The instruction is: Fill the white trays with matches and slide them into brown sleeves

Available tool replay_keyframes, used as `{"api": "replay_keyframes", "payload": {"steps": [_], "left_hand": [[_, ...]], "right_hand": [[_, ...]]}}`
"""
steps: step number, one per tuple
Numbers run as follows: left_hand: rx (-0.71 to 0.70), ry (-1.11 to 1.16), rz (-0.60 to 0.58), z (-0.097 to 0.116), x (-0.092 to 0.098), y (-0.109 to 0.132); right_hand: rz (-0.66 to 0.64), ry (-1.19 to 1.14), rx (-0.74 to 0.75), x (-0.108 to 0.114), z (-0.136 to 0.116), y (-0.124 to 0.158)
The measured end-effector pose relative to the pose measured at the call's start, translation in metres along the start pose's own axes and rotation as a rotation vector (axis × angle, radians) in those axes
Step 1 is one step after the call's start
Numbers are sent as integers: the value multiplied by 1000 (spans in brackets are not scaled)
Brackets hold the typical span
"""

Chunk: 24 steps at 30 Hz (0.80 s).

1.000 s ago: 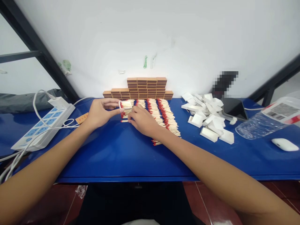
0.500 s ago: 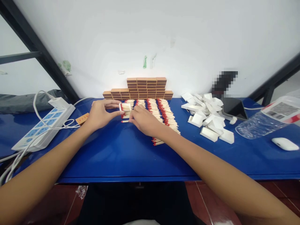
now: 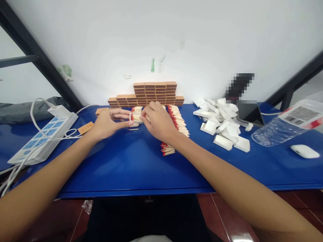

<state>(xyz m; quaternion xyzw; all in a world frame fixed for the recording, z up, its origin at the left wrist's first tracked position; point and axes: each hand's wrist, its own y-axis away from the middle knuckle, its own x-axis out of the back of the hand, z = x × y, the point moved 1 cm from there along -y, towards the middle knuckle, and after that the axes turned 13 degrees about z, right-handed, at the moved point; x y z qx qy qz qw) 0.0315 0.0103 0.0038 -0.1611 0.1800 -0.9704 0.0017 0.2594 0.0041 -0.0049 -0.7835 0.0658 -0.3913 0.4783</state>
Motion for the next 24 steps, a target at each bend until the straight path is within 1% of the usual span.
{"api": "replay_keyframes", "payload": {"steps": [2, 4, 6, 8, 10, 12, 24], "left_hand": [[16, 22, 61, -3, 1, -2], [25, 40, 129, -4, 3, -3], [40, 46, 181, -5, 4, -4], [59, 40, 208, -6, 5, -5], [63, 36, 218, -7, 6, -6], [62, 41, 216, -8, 6, -7], [54, 57, 177, -8, 5, -7]], "right_hand": [[39, -16, -23, 0, -1, 0], [21, -30, -29, -3, -1, 1], [-67, -58, -6, -10, -1, 5], [-175, -81, 26, -18, 0, 10], [-248, -77, 52, -25, 1, 15], [-281, -57, 69, -29, 1, 18], [-262, -58, 73, -32, 0, 18]]}}
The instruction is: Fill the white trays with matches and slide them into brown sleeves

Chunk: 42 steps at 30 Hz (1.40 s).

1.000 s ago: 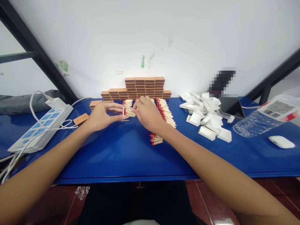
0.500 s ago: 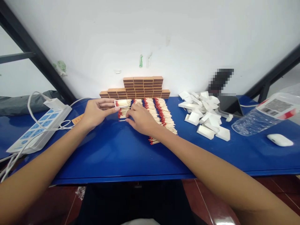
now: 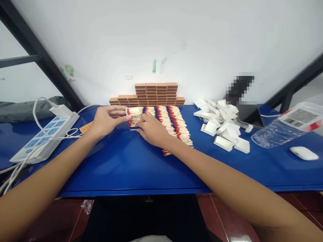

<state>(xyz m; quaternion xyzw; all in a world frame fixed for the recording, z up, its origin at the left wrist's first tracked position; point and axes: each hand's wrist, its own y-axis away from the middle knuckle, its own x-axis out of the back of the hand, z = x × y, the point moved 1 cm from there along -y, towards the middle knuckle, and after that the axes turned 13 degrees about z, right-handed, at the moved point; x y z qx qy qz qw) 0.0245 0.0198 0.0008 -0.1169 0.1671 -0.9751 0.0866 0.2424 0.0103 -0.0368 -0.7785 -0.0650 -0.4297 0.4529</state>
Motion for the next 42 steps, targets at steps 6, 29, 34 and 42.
{"api": "replay_keyframes", "payload": {"steps": [6, 29, 34, 42], "left_hand": [[-17, -31, 4, 0, 1, -1], [-30, -84, -263, 6, -6, 9], [58, -72, -221, 10, -6, 10], [116, 9, -225, 5, -5, 9]], "right_hand": [[9, -28, -4, 0, 0, 0], [206, 67, -85, 34, 5, -9], [189, 16, -53, 32, 6, -7], [205, -100, -73, 31, 6, -5]]}}
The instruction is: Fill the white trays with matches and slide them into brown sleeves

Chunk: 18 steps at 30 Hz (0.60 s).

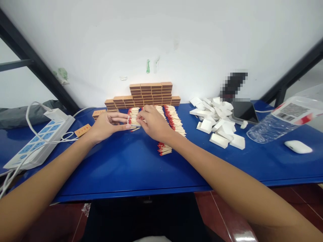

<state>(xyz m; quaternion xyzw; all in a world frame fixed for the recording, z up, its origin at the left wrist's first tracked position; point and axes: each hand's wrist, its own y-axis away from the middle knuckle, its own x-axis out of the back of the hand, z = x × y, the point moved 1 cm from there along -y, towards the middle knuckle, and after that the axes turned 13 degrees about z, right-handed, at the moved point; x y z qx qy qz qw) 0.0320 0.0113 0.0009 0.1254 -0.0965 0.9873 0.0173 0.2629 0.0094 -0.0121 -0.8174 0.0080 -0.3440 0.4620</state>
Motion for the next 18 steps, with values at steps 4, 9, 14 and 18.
{"api": "replay_keyframes", "payload": {"steps": [4, 9, 14, 18], "left_hand": [[-8, 22, 29, -2, 1, -2], [-93, 17, 159, -5, 6, -6], [-92, 15, 192, -4, 6, -5], [-119, -30, 176, -3, 7, -4]], "right_hand": [[109, 4, -23, 1, -2, -1], [-69, 28, -15, -1, 2, 2], [-264, 67, -2, -11, 12, 6], [-337, 63, -29, -13, 14, 4]]}}
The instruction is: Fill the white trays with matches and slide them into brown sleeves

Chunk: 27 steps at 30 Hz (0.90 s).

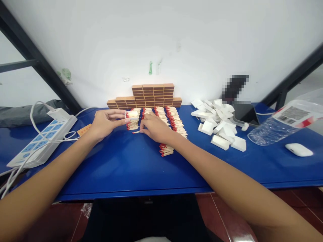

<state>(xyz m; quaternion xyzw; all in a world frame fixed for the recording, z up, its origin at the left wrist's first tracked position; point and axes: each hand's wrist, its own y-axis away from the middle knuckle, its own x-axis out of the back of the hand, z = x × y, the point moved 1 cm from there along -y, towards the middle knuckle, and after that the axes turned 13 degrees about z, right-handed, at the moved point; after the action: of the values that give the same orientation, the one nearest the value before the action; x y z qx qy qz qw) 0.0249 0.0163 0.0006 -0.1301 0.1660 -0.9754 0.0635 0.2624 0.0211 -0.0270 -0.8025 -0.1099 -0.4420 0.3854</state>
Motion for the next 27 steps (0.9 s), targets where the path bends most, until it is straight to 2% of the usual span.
{"api": "replay_keyframes", "payload": {"steps": [5, 8, 12, 19, 24, 27], "left_hand": [[-108, -182, -33, -6, 1, -5], [-169, -245, -71, -5, 0, -4], [-106, -177, -155, 2, -5, 4], [36, -6, -203, 3, -9, 9], [124, 68, -177, 4, -9, 8], [88, 74, -56, 6, -6, 6]], "right_hand": [[-55, -58, -6, 15, -6, 4], [55, -70, -11, 25, -5, 5], [232, 12, -56, 28, 1, 3], [332, -6, -27, 21, -4, 3], [407, -76, -39, 25, -11, 2], [480, -124, -94, 25, -13, 1]]}}
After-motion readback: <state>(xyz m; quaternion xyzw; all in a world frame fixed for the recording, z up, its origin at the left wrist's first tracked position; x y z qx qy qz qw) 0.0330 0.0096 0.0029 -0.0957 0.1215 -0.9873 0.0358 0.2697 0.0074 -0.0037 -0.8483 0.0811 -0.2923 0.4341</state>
